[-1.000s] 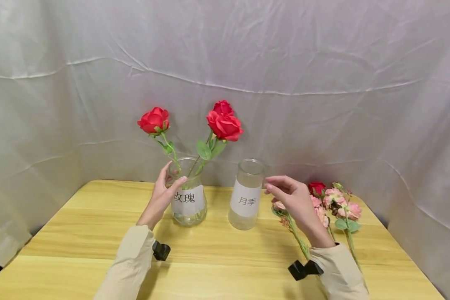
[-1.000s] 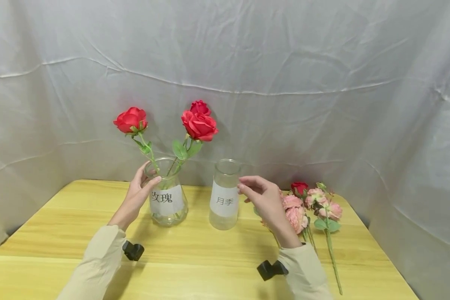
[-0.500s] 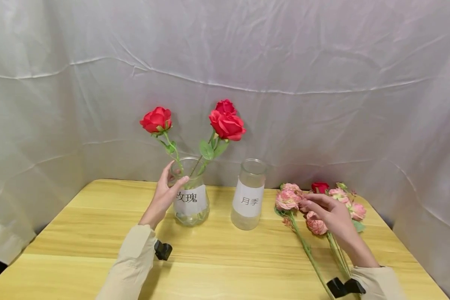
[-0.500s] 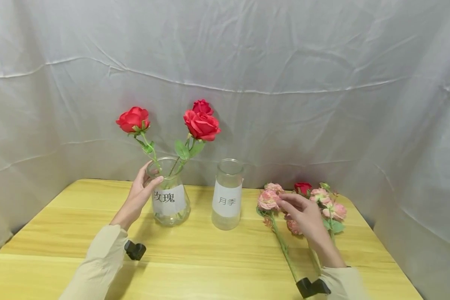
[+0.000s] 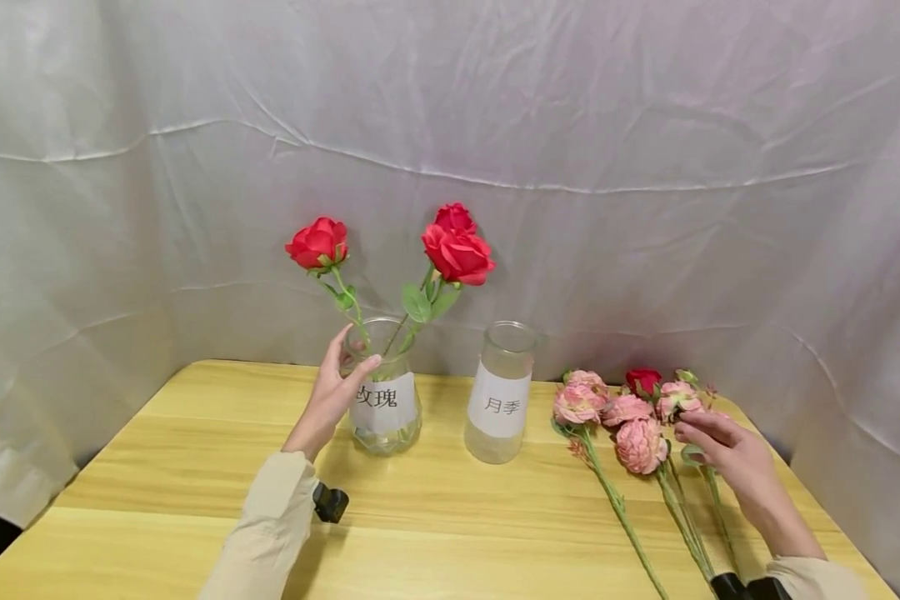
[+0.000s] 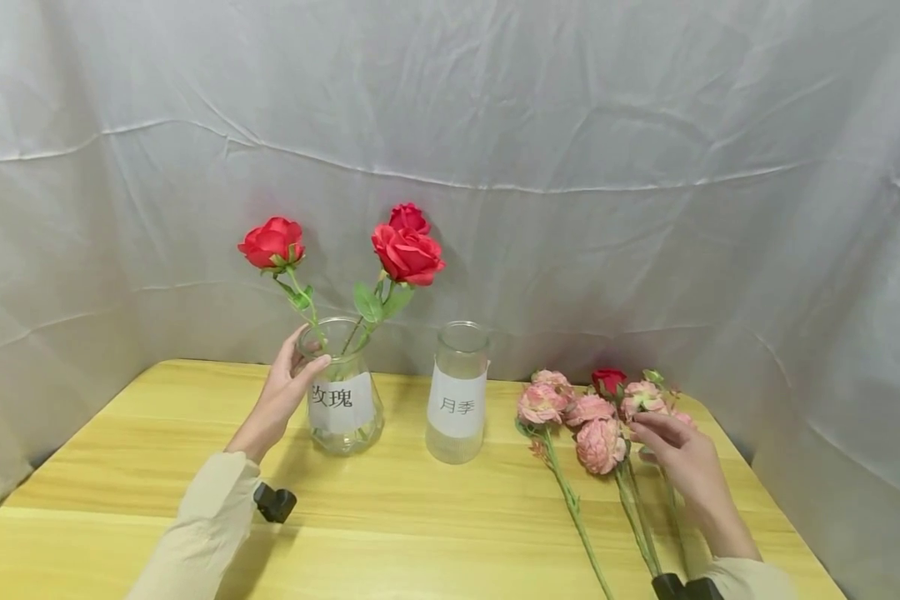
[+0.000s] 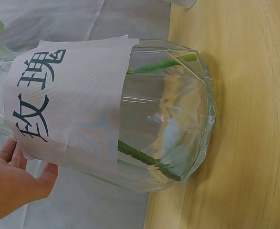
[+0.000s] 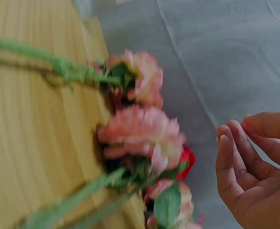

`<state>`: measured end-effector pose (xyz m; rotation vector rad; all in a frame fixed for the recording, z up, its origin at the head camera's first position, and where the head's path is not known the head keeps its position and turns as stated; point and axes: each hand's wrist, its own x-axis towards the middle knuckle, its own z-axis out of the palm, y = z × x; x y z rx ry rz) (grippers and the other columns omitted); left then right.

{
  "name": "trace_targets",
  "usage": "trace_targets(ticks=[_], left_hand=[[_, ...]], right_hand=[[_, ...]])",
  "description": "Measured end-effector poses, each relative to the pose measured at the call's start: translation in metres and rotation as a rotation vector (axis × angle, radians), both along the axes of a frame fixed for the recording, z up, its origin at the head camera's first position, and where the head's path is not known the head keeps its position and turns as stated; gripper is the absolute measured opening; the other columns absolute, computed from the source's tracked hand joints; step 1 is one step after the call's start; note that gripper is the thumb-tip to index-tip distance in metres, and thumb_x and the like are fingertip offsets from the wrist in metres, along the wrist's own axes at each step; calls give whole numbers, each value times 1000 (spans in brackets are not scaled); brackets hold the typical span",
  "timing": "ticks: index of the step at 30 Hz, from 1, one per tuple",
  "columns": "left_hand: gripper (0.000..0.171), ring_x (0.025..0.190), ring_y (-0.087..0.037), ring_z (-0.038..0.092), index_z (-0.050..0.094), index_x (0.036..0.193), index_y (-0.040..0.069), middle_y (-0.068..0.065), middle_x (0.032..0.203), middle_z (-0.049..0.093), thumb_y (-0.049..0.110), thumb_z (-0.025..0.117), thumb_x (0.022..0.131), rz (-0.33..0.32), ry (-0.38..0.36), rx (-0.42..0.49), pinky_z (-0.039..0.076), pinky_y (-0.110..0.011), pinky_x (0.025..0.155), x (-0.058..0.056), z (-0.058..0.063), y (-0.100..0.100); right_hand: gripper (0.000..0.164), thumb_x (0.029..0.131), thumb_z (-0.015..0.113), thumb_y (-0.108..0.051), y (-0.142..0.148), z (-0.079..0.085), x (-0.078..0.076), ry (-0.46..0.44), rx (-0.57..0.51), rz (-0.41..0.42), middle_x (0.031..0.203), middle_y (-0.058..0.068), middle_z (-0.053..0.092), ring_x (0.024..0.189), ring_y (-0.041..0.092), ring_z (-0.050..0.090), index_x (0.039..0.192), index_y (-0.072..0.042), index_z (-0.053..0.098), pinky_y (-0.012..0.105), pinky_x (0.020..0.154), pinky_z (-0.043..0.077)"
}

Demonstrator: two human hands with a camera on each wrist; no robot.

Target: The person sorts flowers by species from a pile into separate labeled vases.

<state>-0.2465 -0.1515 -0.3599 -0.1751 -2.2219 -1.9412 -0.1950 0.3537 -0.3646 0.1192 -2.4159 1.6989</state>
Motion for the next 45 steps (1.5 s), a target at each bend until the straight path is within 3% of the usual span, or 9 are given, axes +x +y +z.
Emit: trace_targets(ticks=[11,14,17,20,24,27,31,39,45], left_hand=[[79,138,-32,25,10,156,16,-18,148,32,29,60,96,-6,6,0,23,-48,111,-1,-1,-1],[79,138,-31,25,10,156,16,-18,148,32,29,59,96,-9,4,1,23,-47,111,-1,0,-1],[79,138,-31,25,9,156,17,-17,148,32,30,59,96,-13,4,0,23,-47,111,-1,1,-1],[79,138,-31,25,9,156,16,-17,148,32,29,59,96,-20,7,2,23,-47,111,-1,1,-1],[79,137,-31,26,11,156,15,-18,147,32,28,59,96,-20,8,4,24,-47,111,-2,1,0],[78,137,-31,27,11,156,15,-17,147,32,27,60,95,-14,3,4,25,-48,110,-2,0,0],[78,138,-31,26,11,156,16,-17,148,32,27,59,96,-7,-4,5,24,-48,110,-1,0,-2],[78,136,-30,27,12,156,16,-17,146,33,27,60,95,-10,-1,12,25,-47,110,-1,0,-2],[78,137,-31,27,12,156,16,-17,147,33,26,60,95,-12,-1,14,25,-47,110,-1,-1,-1]], right_hand=[[22,96,62,-11,29,-20,-2,-123,10,34,93,-20,68,84,3,65,103,-32,67,22,70,53],[19,95,63,-15,30,-23,-3,-172,42,35,95,-20,67,86,2,64,113,-21,66,24,73,54],[37,94,65,-20,30,-26,-4,-198,129,19,98,-17,68,86,-1,63,126,-2,59,25,74,54],[51,92,67,-24,29,-29,-5,-202,241,-9,100,-15,68,84,-5,61,127,10,55,23,71,52],[52,92,68,-23,28,-34,-6,-207,300,-22,106,1,70,83,-4,61,125,14,54,22,71,52],[52,93,66,-16,27,-39,-8,-223,278,5,113,20,66,83,-1,63,127,19,48,24,73,54],[49,94,62,-8,27,-42,-10,-234,268,31,118,30,60,83,-3,61,128,21,44,26,74,54],[44,91,63,-2,27,-41,-11,-289,312,30,107,29,63,81,13,66,123,24,46,30,70,56],[40,90,63,1,26,-40,-12,-370,257,53,96,18,67,82,18,67,117,26,48,33,73,56]])
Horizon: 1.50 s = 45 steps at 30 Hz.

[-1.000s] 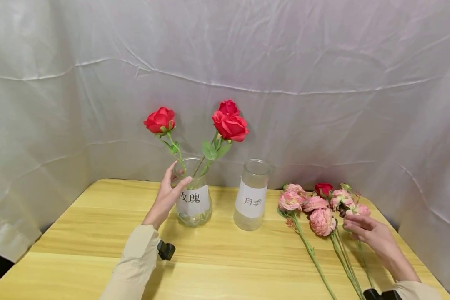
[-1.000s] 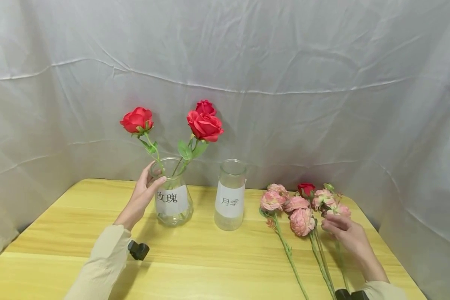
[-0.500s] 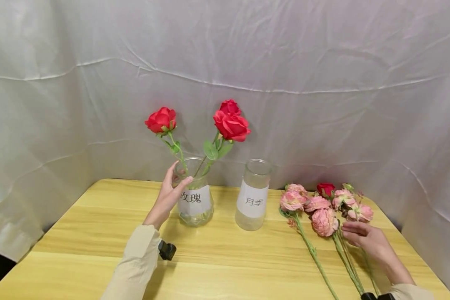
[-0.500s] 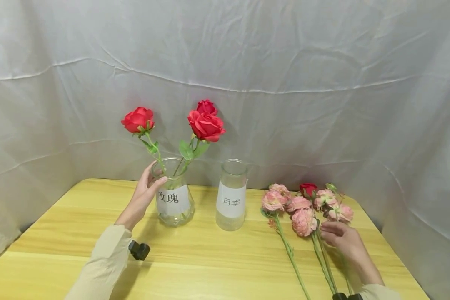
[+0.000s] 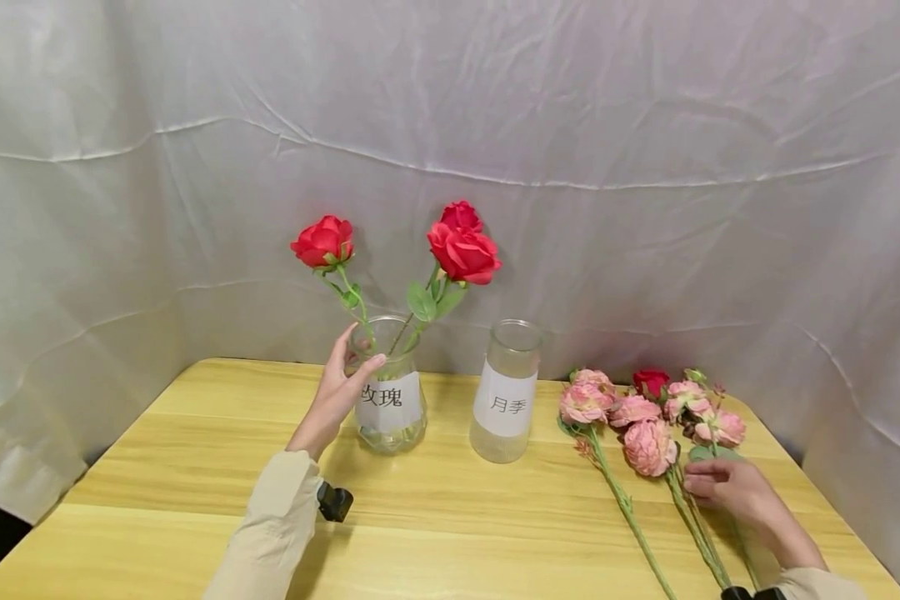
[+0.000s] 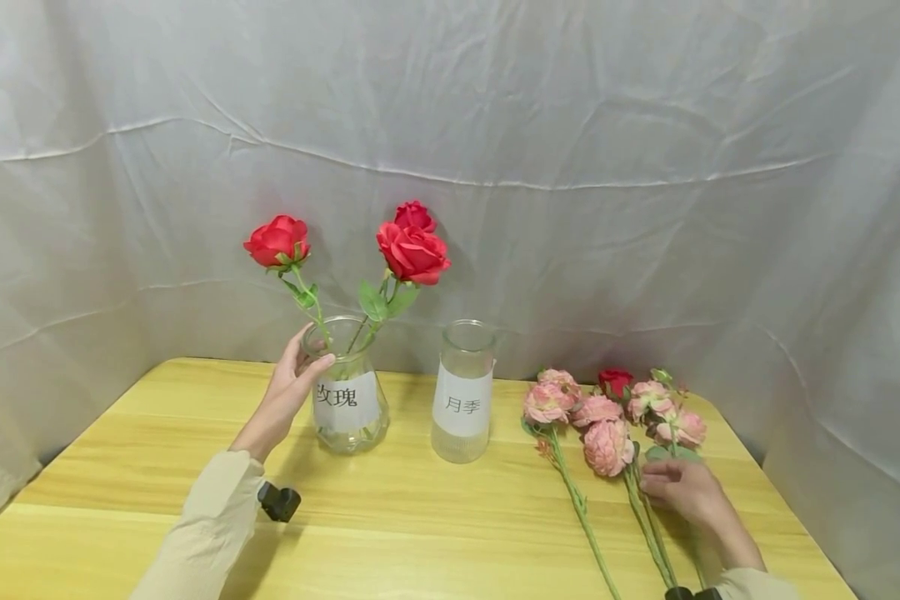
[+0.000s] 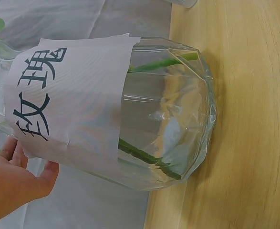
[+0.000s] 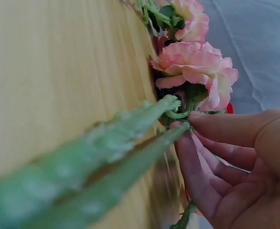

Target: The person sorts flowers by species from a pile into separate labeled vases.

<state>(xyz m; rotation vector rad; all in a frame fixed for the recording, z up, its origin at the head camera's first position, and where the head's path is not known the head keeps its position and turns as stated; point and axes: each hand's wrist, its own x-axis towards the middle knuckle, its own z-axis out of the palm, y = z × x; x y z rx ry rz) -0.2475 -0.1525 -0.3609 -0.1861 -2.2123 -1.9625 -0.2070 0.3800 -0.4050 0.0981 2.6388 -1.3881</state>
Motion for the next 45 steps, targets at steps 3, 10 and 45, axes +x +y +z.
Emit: trace_targets(ticks=[3,10,45], left_hand=[[79,137,-31,26,12,156,16,-17,147,32,27,61,95,4,-2,-6,25,-48,110,1,1,0],[79,136,-31,28,12,156,15,-18,147,33,26,61,95,2,0,0,25,-47,110,1,2,1],[79,137,-29,26,9,156,17,-16,148,32,31,58,96,-26,-1,-16,23,-48,111,3,4,-2]], right_hand=[[40,91,62,1,2,1,0,-42,-42,22,99,15,67,84,17,67,117,27,48,34,76,56],[37,91,61,-1,7,3,2,-115,-146,61,97,8,68,82,11,66,114,26,50,30,77,55],[32,100,36,11,-38,18,8,93,-1147,331,100,7,64,93,18,64,104,-1,66,29,85,52]])
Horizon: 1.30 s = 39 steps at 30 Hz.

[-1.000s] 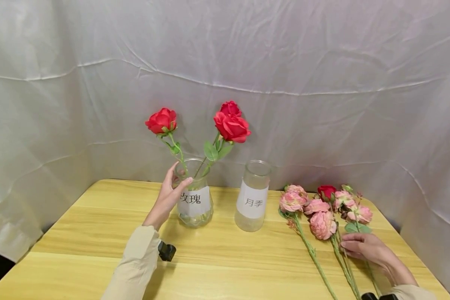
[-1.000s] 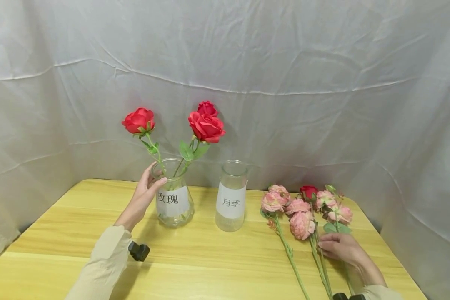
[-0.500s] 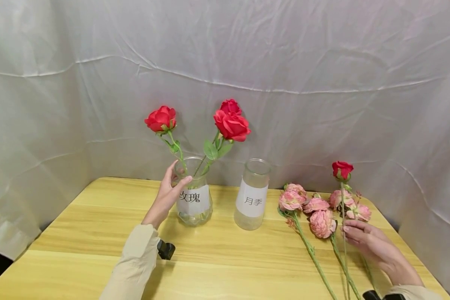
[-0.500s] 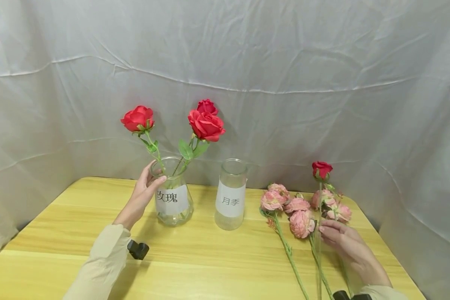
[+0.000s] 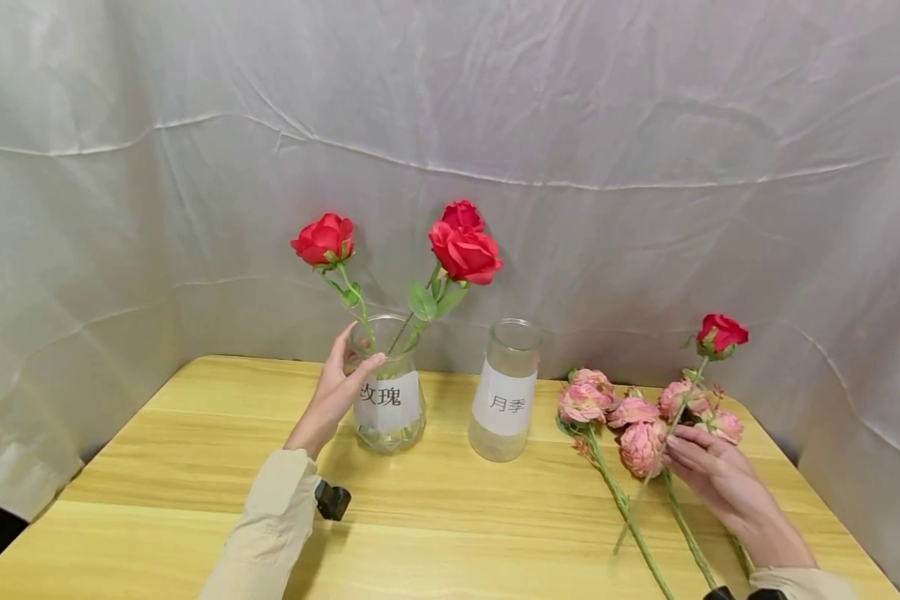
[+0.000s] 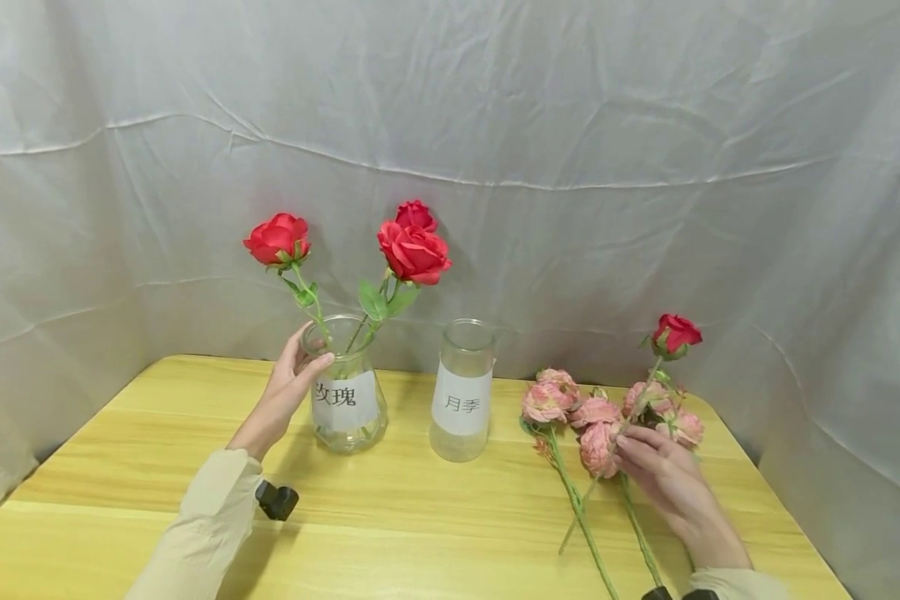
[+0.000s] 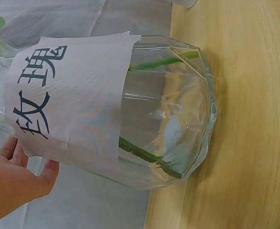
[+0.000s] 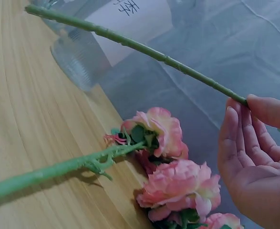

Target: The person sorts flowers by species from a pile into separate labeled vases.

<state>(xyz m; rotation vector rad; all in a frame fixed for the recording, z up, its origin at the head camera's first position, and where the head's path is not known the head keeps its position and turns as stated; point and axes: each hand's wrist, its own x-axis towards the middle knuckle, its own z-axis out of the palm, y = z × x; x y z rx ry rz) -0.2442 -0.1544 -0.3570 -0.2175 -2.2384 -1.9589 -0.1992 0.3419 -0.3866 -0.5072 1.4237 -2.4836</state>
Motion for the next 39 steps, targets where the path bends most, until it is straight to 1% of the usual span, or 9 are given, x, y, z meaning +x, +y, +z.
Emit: trace_targets(ticks=[4,9,13,17,24,28,31,34,39], left_hand=[[78,137,-29,26,10,156,18,-16,147,33,31,59,96,2,2,5,23,-47,111,-1,0,0],[78,136,-30,28,11,156,17,-17,146,34,29,59,96,8,10,8,24,-47,111,-1,-1,0],[77,135,-30,29,13,155,15,-18,145,35,26,60,95,16,17,9,25,-47,110,-2,-2,0],[77,134,-31,30,14,155,13,-19,144,35,24,60,95,23,21,16,26,-46,109,-3,-2,0],[78,135,-31,29,13,155,14,-18,145,34,25,60,95,24,12,17,25,-47,109,-3,-2,0],[78,136,-31,28,12,156,14,-18,146,34,25,59,95,17,6,13,24,-48,110,-3,-2,0],[78,136,-31,28,12,156,14,-18,145,34,26,59,96,14,4,12,24,-48,110,-3,-3,0],[78,135,-31,28,11,156,14,-18,145,34,26,59,96,13,1,8,24,-48,110,-3,-3,0],[77,135,-31,28,11,156,15,-17,145,34,27,59,96,15,1,3,23,-48,110,-3,-2,0]], right_hand=[[28,100,40,9,-7,3,1,-29,38,-54,99,6,66,91,17,64,102,-3,66,28,83,52],[26,99,44,8,-17,5,-1,-33,65,-116,96,5,67,89,15,65,98,-5,67,27,82,53],[24,98,47,5,-26,7,-3,-48,100,-199,92,2,66,86,13,65,93,-7,66,26,79,53],[20,98,51,3,-36,10,-4,-59,167,-267,90,-1,64,84,11,64,90,-10,64,24,78,52],[13,97,54,0,-51,20,-6,-40,240,-309,90,-2,62,82,10,64,91,-10,60,24,79,53],[7,96,57,-2,-60,25,-8,-40,279,-335,93,-2,66,82,9,64,98,-9,57,24,77,53],[8,96,58,-3,-67,30,-9,-49,305,-347,93,-1,68,82,9,66,102,-7,56,23,75,54],[5,95,59,-4,-76,36,-11,-48,317,-345,90,0,67,82,9,65,99,-7,57,22,75,53],[4,96,59,-4,-91,49,-17,9,300,-337,89,1,65,81,10,64,93,-7,58,22,74,53]])
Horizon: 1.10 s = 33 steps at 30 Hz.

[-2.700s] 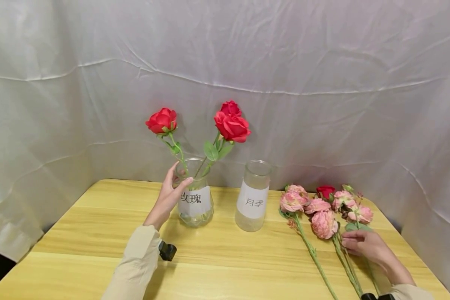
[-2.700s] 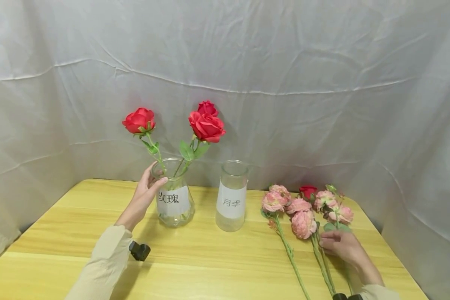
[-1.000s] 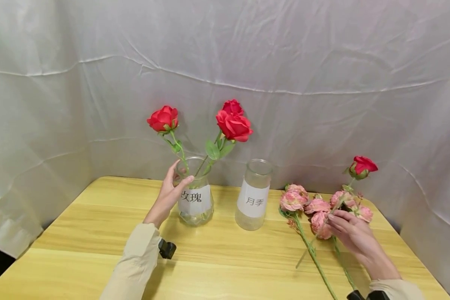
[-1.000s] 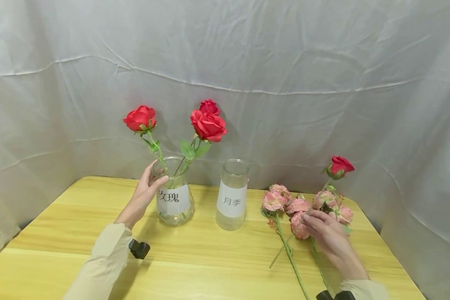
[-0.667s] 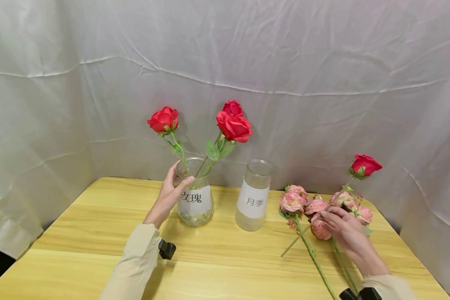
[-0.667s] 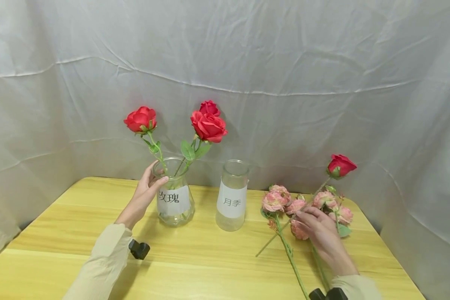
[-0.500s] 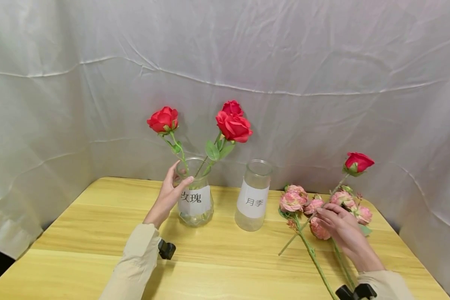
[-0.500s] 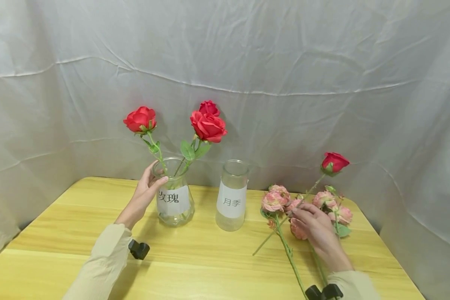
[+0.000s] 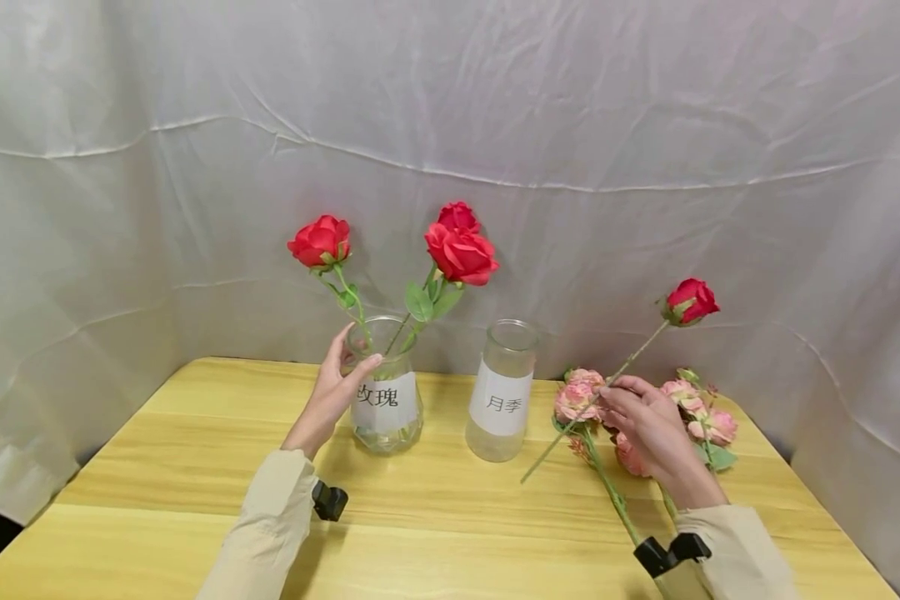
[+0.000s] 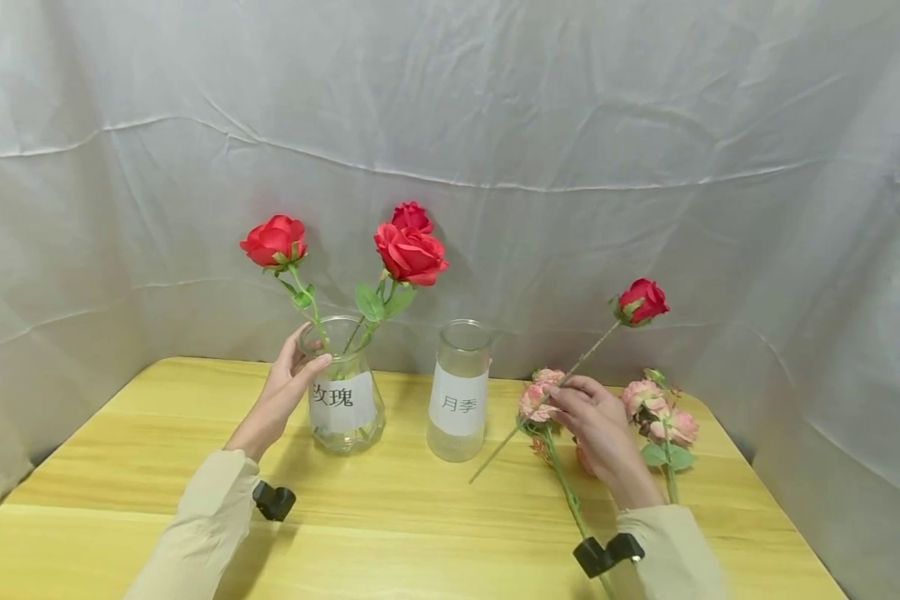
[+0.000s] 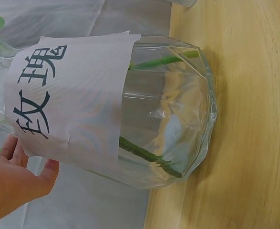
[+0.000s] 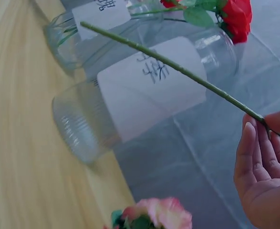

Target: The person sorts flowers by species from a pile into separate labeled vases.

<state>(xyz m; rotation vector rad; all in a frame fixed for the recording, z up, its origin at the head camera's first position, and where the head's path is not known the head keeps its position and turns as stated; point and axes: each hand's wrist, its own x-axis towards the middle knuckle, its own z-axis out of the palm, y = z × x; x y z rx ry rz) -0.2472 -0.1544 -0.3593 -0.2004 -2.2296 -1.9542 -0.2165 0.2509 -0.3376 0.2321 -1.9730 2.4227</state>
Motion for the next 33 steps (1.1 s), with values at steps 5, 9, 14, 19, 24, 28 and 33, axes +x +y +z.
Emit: trace_targets(ticks=[5,9,14,19,24,28,33], left_hand=[[77,135,-31,28,12,156,15,-17,145,34,26,59,96,2,-2,4,24,-47,110,0,-1,1],[78,135,-31,28,12,156,16,-17,145,34,26,59,96,7,-3,2,24,-47,110,0,-1,2],[78,136,-31,28,11,156,16,-18,146,34,27,59,96,8,-3,-1,24,-47,110,0,-1,1],[78,136,-31,28,11,156,14,-18,146,34,27,59,96,11,-7,0,24,-47,110,0,-1,1],[78,136,-31,27,10,156,15,-17,146,34,29,59,96,7,-8,-5,23,-47,110,1,0,0],[79,137,-30,26,9,156,17,-16,147,33,32,59,96,2,-17,-4,21,-47,111,3,1,0],[79,138,-30,25,8,156,19,-15,147,32,33,58,97,-6,-22,-1,20,-48,112,4,3,1]], right_hand=[[7,97,59,-10,-13,11,-6,30,-9,-2,92,2,66,85,11,64,95,-5,56,23,76,53],[10,96,61,-13,-21,19,-10,38,-14,1,95,2,68,86,11,64,97,-5,56,24,79,53],[10,96,62,-13,-32,29,-15,69,-28,4,95,3,68,86,13,64,95,-5,57,25,81,52],[11,95,63,-10,-47,42,-20,96,-71,-23,94,4,68,84,11,64,96,-2,56,23,78,53],[11,94,63,-7,-63,55,-26,115,-79,-58,90,3,66,83,11,65,98,-1,56,21,75,52],[8,94,62,-5,-74,63,-29,132,-93,-62,89,2,67,82,11,66,98,-3,55,20,74,52],[7,94,61,-3,-89,70,-34,162,-86,-98,86,0,67,81,10,66,96,-4,55,21,73,51]])
